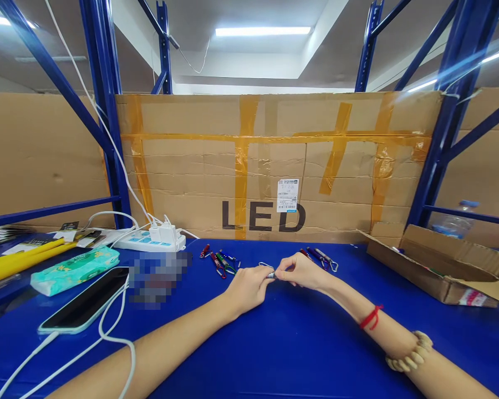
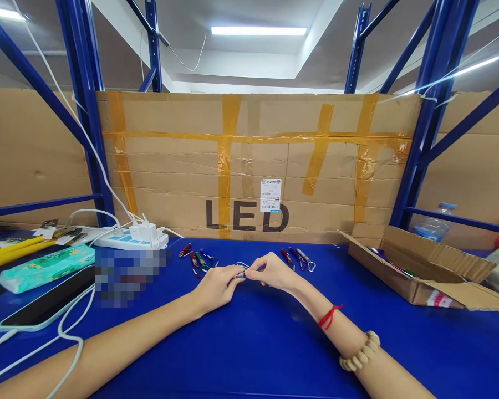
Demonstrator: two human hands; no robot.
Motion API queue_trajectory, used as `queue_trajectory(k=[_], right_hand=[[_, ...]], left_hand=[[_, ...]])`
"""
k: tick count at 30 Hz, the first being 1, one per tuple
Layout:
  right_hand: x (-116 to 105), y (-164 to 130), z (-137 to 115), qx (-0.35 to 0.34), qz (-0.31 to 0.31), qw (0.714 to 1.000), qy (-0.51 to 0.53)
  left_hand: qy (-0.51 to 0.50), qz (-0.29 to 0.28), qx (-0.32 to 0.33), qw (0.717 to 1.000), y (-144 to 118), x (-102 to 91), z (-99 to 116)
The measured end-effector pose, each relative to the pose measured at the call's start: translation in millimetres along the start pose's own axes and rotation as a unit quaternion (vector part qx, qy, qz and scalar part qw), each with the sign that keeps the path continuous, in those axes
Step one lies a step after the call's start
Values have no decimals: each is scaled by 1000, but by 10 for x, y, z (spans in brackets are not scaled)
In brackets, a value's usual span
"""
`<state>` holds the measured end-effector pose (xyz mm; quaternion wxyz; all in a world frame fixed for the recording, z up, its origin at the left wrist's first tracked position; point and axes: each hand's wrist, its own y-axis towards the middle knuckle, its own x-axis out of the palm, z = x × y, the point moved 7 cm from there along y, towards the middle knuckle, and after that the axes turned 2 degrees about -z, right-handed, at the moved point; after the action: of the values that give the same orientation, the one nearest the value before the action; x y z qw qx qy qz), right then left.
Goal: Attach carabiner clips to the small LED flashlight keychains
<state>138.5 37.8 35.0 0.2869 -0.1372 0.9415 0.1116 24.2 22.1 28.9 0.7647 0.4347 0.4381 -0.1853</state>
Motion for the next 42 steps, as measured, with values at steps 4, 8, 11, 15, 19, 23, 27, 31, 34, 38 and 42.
queue_trajectory(k=[4,8,11,15,19,23,27,31,34,38,42], right_hand=[[22,-9,98,40,-15,999,3],[32,-17,118,58,-10,998,7],[40,6,131,65,8,998,11],[42,61,173,60,33,997,19],[24,74,192,47,50,997,24],[22,66,158,25,69,997,15],[16,90,138,18,84,996,-30],[-176,57,110,26,144,979,-138],[-362,-14,67,34,194,948,-248],[-410,-34,82,42,168,922,-346],[-367,-16,131,46,135,914,-379]], left_hand=[[-8,-6,3,1000,-4,11,-6],[-31,-2,-3,1000,13,-5,-30],[-48,6,-17,999,37,-23,-61],[-71,11,-38,997,60,-20,-101],[-88,13,-50,995,74,0,-137],[-100,13,-66,993,92,35,-194],[-118,28,-96,988,107,52,-243],[-127,43,-115,984,124,38,-214],[-127,49,-117,984,131,21,-173],[-131,51,-126,982,125,11,-163],[-135,49,-136,980,128,13,-167]])
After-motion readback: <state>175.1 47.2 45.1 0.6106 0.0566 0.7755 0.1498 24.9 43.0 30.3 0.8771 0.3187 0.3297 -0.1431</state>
